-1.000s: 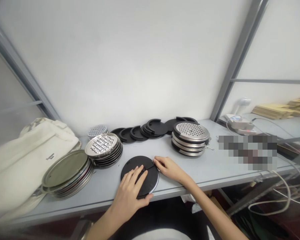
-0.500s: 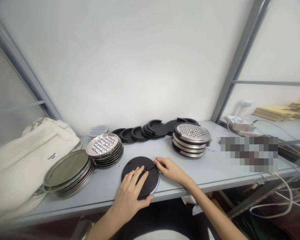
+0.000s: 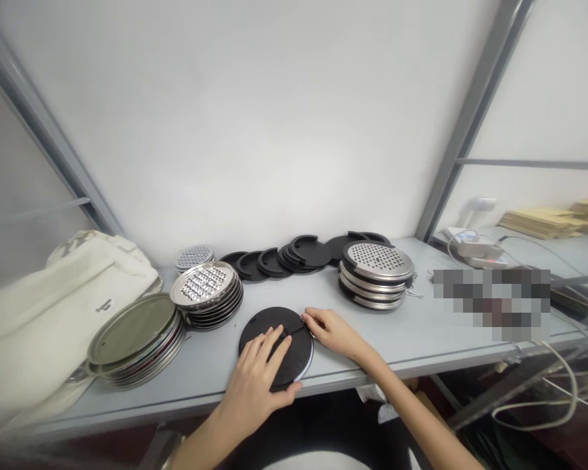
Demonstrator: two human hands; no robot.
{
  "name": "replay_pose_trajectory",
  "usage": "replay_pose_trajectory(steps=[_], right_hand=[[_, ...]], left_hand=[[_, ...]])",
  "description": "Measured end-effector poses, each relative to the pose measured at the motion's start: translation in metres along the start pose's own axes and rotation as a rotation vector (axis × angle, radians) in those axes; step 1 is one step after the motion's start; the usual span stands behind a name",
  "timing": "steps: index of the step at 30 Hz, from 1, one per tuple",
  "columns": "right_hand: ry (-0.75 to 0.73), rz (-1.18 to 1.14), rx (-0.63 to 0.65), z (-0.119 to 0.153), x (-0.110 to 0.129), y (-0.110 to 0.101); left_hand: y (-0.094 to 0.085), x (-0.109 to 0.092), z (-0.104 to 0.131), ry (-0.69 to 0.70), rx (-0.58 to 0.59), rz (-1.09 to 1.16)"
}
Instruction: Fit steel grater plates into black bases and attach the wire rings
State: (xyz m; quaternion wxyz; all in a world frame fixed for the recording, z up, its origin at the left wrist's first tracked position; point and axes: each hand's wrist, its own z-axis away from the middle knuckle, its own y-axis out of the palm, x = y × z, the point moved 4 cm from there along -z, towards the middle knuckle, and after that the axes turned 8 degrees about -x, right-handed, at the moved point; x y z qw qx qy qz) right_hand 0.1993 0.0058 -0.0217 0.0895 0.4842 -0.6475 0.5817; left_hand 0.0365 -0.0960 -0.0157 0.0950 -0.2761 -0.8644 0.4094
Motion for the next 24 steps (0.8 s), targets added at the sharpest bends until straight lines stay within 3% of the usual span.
replay_pose_trajectory(steps=[24], right_hand=[[0.004,-0.072,-0.014,0.0029,-0.0023,-0.0003]], left_hand=[[0.0001,0.0001,0.0007,-0.001,0.024,0.000]])
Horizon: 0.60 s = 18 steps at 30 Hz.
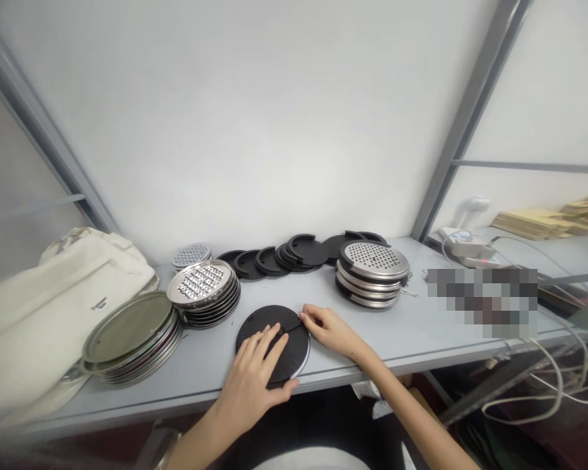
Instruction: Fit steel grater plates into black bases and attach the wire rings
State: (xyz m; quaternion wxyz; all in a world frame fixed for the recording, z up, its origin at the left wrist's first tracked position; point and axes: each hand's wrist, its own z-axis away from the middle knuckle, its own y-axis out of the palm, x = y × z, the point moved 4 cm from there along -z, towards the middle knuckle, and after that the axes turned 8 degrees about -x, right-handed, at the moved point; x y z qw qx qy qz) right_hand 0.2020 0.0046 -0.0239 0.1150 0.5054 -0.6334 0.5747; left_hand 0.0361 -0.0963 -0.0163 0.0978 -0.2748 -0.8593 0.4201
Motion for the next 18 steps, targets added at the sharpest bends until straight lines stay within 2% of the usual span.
replay_pose_trajectory(steps=[18], right_hand=[[-0.025,0.052,0.029,-0.0011,0.0018,-0.0001]], left_hand=[[-0.0007,-0.0001,-0.0003,0.006,-0.050,0.005]])
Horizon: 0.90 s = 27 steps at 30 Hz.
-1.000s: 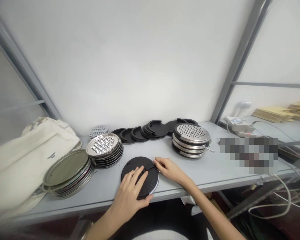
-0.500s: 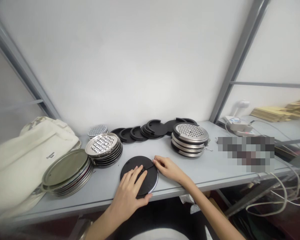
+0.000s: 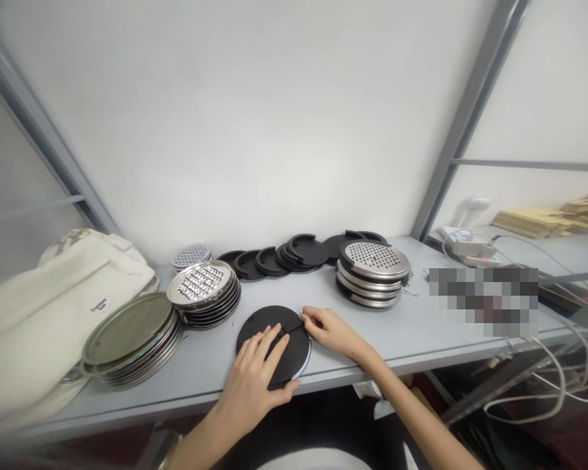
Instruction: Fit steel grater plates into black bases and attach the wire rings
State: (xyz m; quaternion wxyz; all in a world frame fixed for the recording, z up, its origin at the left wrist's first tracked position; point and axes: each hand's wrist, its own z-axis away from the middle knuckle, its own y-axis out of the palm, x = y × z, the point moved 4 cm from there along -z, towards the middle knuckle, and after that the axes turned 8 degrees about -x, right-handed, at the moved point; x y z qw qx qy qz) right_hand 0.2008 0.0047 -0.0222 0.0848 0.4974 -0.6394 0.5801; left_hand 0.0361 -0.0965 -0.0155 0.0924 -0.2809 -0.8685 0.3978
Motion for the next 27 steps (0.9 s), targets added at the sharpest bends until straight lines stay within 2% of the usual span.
replay_pose_trajectory(steps=[11,20,27], right_hand=[[0.006,0.003,0.004,0.0004,0.0020,-0.0010],[0.020,-0.005,0.002,0.0018,0.0010,-0.0007],[0.012,0.004,0.001,0.0013,0.0016,-0.0004]], left_hand=[[0.0036,0.0009,0.0024,-0.009,0.017,-0.007],[0.0039,0.0065,-0.0005,-0.007,0.081,-0.026],[0.0013,0.0088,0.0000,-0.023,0.053,0.033]])
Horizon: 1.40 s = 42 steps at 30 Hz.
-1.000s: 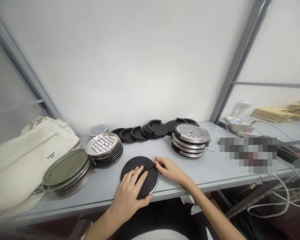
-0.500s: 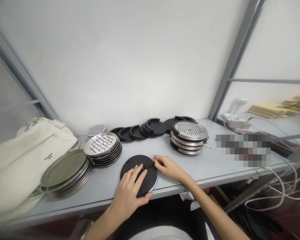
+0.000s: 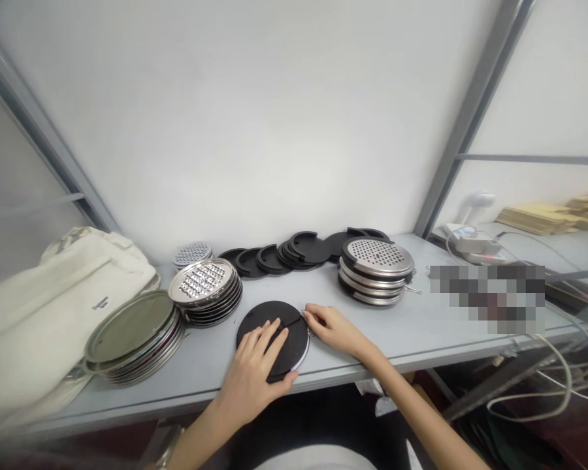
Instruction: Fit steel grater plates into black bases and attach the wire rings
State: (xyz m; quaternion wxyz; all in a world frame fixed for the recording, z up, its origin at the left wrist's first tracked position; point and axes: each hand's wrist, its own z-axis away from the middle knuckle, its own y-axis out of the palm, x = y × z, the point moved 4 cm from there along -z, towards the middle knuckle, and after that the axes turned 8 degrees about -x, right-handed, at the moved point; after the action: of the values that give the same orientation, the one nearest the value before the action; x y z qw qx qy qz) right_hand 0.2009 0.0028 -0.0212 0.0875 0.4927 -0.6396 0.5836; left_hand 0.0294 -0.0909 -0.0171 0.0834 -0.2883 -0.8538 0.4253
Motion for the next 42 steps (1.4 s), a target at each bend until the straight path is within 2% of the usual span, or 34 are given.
replay_pose_trajectory(steps=[8,25,30,42], right_hand=[[-0.009,-0.005,0.015,0.0007,0.0025,-0.0004],[0.008,-0.010,0.001,0.0007,0.0008,-0.0001],[0.020,-0.007,0.012,0.0020,-0.0003,-0.0005],[0.003,0.008,-0.014,0.0011,0.0005,-0.0002]], left_hand=[[-0.0053,-0.0037,0.0017,0.055,0.026,0.068],[0.0004,-0.0023,0.0019,0.026,-0.013,-0.032],[0.0033,0.0016,0.0007,-0.022,-0.019,-0.061],[-0.0023,0.0013,0.0003,-0.009,-0.010,0.006]])
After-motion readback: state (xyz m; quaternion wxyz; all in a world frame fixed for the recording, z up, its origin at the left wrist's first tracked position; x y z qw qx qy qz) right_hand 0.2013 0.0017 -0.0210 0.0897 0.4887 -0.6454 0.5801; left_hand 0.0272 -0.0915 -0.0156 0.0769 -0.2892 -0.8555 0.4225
